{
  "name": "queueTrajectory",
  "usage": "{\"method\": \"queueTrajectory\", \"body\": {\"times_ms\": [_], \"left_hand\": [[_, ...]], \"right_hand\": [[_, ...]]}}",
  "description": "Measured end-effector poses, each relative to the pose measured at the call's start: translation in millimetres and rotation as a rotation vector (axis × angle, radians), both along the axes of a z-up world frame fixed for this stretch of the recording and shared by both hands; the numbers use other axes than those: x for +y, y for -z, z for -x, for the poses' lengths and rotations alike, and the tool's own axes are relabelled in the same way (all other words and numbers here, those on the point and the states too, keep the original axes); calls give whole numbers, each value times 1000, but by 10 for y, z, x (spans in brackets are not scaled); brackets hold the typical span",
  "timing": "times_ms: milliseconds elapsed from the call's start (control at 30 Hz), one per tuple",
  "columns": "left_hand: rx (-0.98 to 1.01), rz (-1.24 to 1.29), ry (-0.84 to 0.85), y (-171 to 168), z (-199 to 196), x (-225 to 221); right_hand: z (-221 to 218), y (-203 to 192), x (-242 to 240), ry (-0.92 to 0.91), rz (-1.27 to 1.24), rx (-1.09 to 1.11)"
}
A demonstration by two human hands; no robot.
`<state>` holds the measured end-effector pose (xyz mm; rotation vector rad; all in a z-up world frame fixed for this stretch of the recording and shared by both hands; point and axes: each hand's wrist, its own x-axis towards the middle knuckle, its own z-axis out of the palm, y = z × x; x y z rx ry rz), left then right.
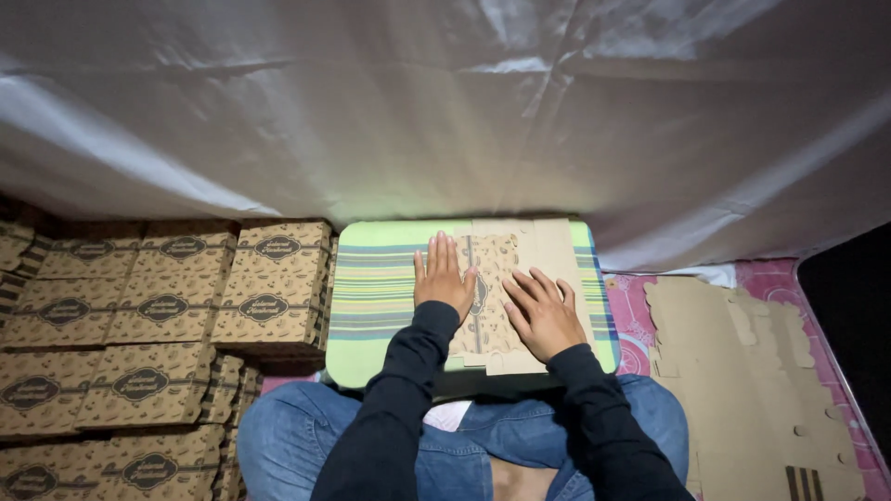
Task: Folding cardboard food packaging boxes.
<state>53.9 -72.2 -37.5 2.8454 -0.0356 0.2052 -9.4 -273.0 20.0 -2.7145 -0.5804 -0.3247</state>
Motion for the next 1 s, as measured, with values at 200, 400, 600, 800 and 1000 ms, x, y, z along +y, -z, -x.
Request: {"method": "queueTrajectory", "body": {"times_ms": [200,400,600,800,1000], "left_hand": [[0,9,5,16,487,-49],[-27,19,5,-139,1267,-83],[-68,52,58,-198,1845,-44],[-48,47,102,-223,1999,-15],[-1,25,68,-153,1387,-42]], "right_hand": [[-8,16,-9,12,-3,3],[3,-9,9,18,-7,9],[18,-5,4,20,-7,-10],[-3,48,-15,8,16,-32],[-2,27,-9,16,15,-18]]}}
